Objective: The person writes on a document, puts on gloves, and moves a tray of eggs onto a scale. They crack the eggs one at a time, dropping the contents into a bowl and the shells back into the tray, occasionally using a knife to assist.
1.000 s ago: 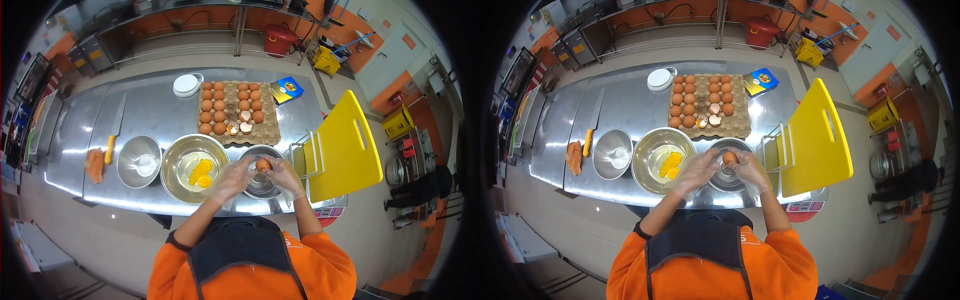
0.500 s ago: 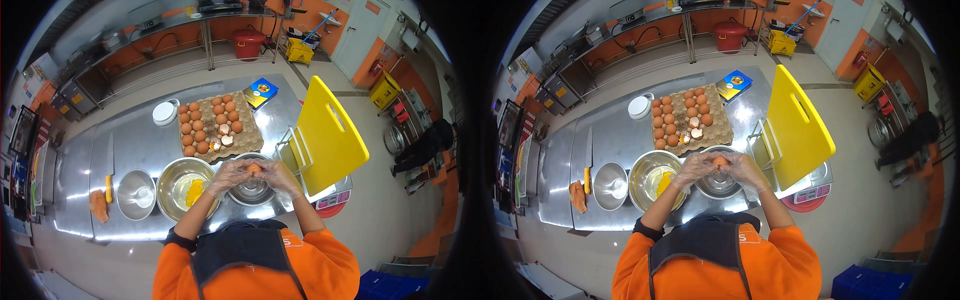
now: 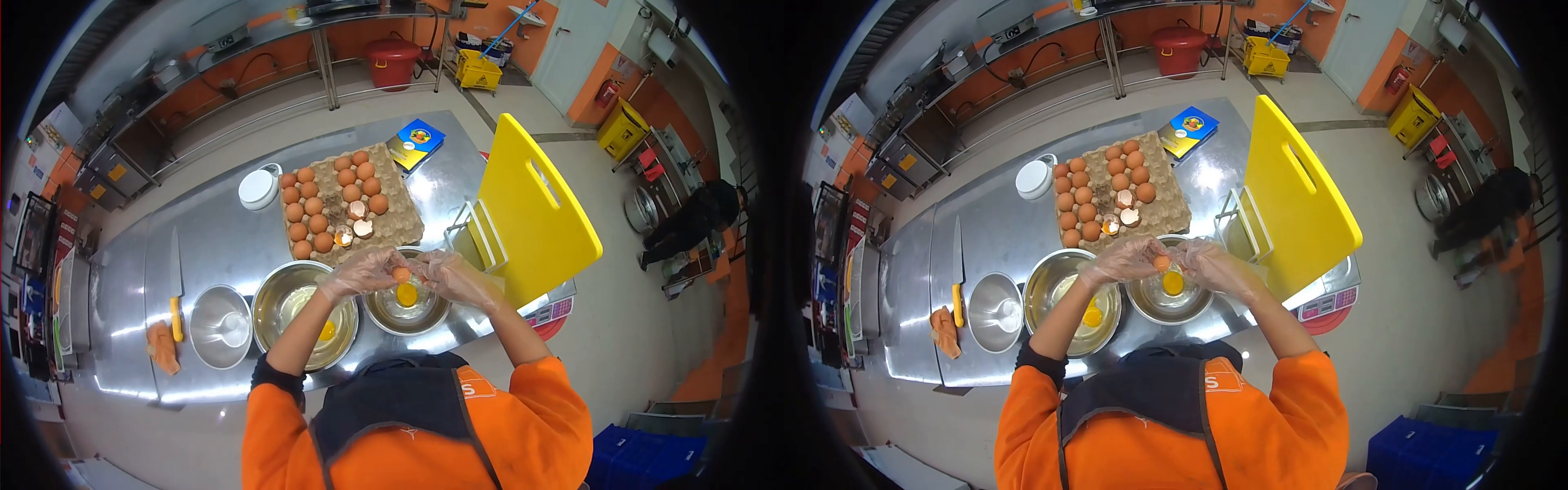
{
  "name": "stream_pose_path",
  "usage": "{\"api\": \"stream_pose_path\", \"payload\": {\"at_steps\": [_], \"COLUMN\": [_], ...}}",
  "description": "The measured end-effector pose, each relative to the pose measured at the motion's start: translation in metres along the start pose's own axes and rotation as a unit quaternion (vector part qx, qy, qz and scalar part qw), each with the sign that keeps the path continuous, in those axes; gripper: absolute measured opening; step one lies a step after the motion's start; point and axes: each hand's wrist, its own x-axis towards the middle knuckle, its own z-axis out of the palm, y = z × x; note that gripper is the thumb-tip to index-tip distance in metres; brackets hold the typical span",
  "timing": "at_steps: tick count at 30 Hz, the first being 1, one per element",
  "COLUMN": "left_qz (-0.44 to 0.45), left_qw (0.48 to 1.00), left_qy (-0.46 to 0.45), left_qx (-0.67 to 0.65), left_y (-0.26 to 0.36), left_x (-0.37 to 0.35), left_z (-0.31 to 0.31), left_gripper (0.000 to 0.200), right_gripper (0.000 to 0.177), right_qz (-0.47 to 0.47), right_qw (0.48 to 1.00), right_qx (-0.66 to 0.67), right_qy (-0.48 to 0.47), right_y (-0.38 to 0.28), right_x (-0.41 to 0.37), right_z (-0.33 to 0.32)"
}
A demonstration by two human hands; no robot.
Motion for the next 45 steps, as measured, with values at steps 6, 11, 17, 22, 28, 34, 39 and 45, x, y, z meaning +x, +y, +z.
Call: {"api": "stream_pose_path", "payload": {"at_steps": [6, 11, 17, 22, 28, 34, 39, 45], "left_qz": [-0.058, -0.017, -0.04, -0.047, -0.016, -0.061, 0.039, -0.043], "left_qw": [0.98, 0.955, 0.894, 0.875, 0.86, 0.869, 0.733, 0.807], "left_qy": [-0.001, 0.044, 0.093, 0.102, 0.181, 0.166, 0.137, 0.16], "left_qx": [0.189, 0.294, 0.436, 0.47, 0.476, 0.463, 0.665, 0.567], "left_y": [0.024, 0.065, 0.093, 0.029, 0.047, 0.062, -0.021, 0.016], "left_x": [0.009, 0.003, -0.013, -0.008, -0.009, -0.01, -0.007, 0.001], "left_z": [-0.003, 0.0, 0.009, 0.041, 0.041, 0.045, 0.065, 0.058], "left_gripper": [0.033, 0.027, 0.03, 0.021, 0.02, 0.022, 0.019, 0.023], "right_gripper": [0.029, 0.028, 0.01, 0.011, 0.006, 0.007, 0.007, 0.005], "right_qz": [0.163, 0.048, 0.034, 0.17, 0.099, 0.163, 0.152, 0.193], "right_qw": [0.983, 0.992, 0.987, 0.974, 0.979, 0.981, 0.977, 0.956], "right_qx": [0.046, -0.115, -0.092, -0.122, -0.043, -0.04, -0.082, -0.022], "right_qy": [-0.065, -0.018, 0.126, -0.086, 0.171, 0.098, 0.126, 0.22], "right_y": [-0.007, 0.0, -0.044, -0.014, -0.047, -0.056, -0.016, -0.032], "right_x": [0.018, 0.011, 0.008, -0.004, 0.005, -0.001, -0.023, -0.026], "right_z": [-0.005, -0.003, -0.037, 0.023, -0.008, -0.006, 0.055, 0.048]}}
